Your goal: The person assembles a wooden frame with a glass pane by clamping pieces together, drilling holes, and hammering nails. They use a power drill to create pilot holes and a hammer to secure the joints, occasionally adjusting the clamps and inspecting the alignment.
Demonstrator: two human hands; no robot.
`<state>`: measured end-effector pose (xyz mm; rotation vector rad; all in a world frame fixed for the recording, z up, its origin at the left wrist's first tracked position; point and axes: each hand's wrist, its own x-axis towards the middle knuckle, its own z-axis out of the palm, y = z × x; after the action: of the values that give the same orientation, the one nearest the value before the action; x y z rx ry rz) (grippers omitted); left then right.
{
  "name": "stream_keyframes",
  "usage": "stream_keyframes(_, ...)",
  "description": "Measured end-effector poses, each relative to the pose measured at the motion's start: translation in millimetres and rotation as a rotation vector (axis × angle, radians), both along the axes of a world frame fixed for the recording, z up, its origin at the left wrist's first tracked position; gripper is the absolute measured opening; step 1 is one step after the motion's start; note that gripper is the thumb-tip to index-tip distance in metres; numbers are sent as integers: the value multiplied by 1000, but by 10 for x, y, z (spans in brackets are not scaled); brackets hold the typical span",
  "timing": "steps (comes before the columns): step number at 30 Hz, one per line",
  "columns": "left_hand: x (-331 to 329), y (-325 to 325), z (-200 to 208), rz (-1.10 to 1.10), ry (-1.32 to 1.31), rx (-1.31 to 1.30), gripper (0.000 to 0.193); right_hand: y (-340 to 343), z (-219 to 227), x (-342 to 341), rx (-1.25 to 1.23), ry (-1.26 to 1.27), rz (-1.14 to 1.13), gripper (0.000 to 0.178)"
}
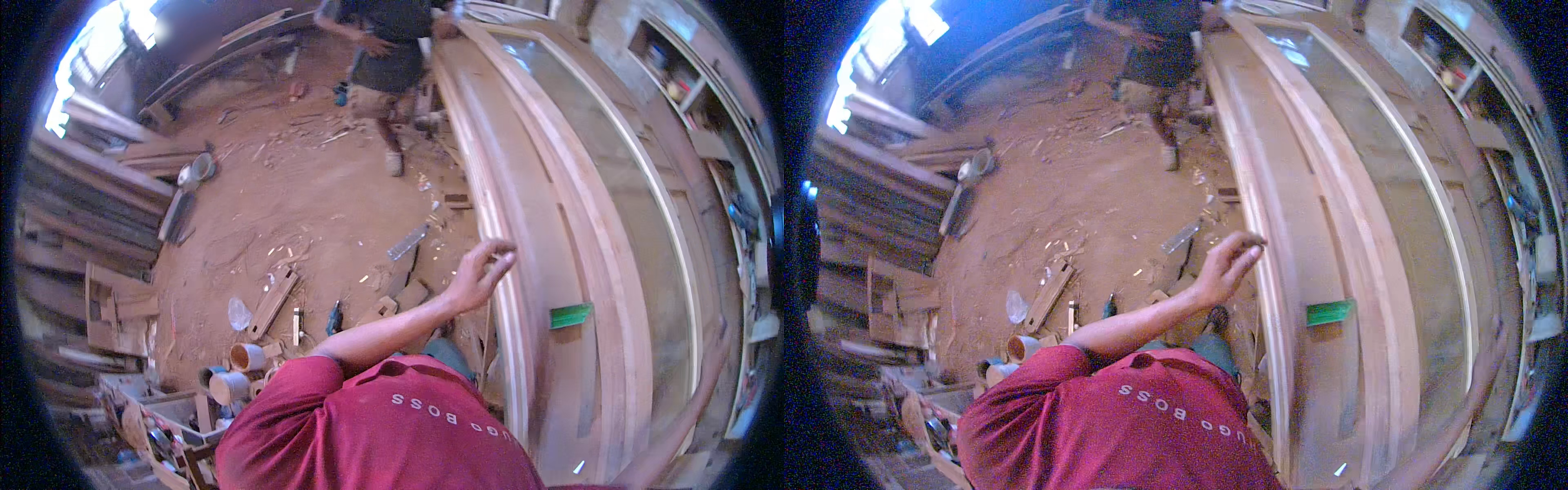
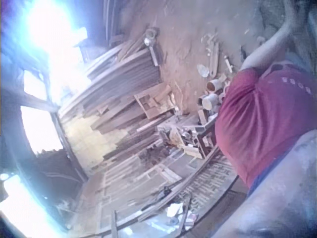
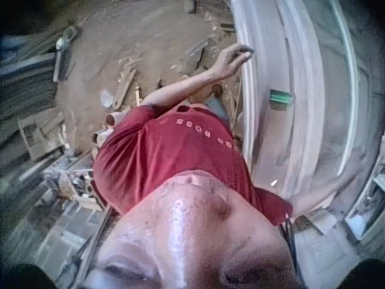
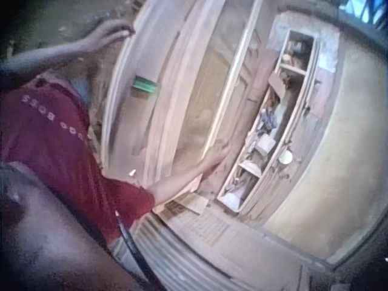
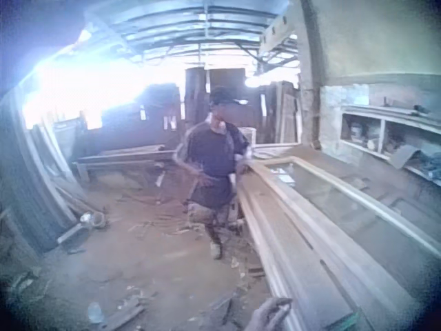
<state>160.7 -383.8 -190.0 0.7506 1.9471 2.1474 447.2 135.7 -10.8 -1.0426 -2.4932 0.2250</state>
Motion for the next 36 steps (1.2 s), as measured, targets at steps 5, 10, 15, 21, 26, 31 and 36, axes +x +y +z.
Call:
stream_keyframes(5, -487, 756, 399, 23, -57, 38, 34, 343, -32, -1056, 188, -527, -17, 64)
stream_keyframes(10, -797, 1371, 434, 52, -305, 103, 50, 1233, -555, -1670, 160, -475, -202, 75)
stream_keyframes(15, -1015, 1762, 381, -22, -532, 195, 61, 1273, -622, -2236, -154, -354, 7, 79)
stream_keyframes(21, -1013, 2097, 521, 7, -642, 110, 64, 1488, -864, -2492, -181, -343, 48, 88)
stream_keyframes(26, -1009, 2279, 373, 98, -486, -46, 40, 1482, -868, -2650, -238, -399, -82, 95)
stream_keyframes(31, -968, 2339, 441, 126, -489, -100, 79, 1354, -720, -2733, -403, -340, -125, 100)
stream_keyframes(36, -881, 2549, 533, 331, -558, -69, 58, 1315, -801, -2693, -449, -193, -93, 98)
